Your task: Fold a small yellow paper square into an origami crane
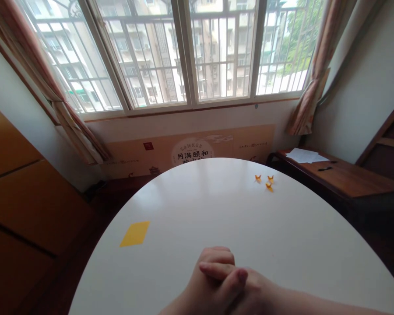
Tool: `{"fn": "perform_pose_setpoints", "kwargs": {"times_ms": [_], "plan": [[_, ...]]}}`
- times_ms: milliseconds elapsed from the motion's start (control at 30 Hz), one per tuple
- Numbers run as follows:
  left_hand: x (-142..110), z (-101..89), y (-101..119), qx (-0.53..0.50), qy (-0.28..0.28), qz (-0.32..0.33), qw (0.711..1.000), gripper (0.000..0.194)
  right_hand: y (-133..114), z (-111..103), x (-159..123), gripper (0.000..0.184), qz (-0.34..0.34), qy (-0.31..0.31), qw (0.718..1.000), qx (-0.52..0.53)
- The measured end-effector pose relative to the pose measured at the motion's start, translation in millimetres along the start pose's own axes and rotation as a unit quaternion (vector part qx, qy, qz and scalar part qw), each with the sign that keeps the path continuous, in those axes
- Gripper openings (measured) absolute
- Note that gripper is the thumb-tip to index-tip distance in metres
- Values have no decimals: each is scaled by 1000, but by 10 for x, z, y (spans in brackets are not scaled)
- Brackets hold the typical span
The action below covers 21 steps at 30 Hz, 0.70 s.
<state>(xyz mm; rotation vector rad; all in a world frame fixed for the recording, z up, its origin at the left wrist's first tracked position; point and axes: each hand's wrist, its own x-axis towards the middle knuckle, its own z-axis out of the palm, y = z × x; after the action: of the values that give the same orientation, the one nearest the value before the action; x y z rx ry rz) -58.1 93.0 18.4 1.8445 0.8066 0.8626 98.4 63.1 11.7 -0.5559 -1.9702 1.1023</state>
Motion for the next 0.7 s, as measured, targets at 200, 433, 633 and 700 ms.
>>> {"fn": "perform_pose_setpoints", "kwargs": {"times_ms": [200, 433, 633, 700], "plan": [[87, 3, 6, 54, 24, 39, 997, 58, -119, -48, -20, 19, 0, 29, 999, 18], [161, 12, -7, 65, 15, 25, 997, 56, -109, 47, 29, 23, 8, 107, 989, 101], [183, 5, 67, 74, 10, 36, 997, 54, -159, 112, 102, 41, 56, 152, 973, 167], [182, -10, 120, 104, -8, 45, 994, 53, -188, 130, 106, 43, 64, 158, 970, 172]]}}
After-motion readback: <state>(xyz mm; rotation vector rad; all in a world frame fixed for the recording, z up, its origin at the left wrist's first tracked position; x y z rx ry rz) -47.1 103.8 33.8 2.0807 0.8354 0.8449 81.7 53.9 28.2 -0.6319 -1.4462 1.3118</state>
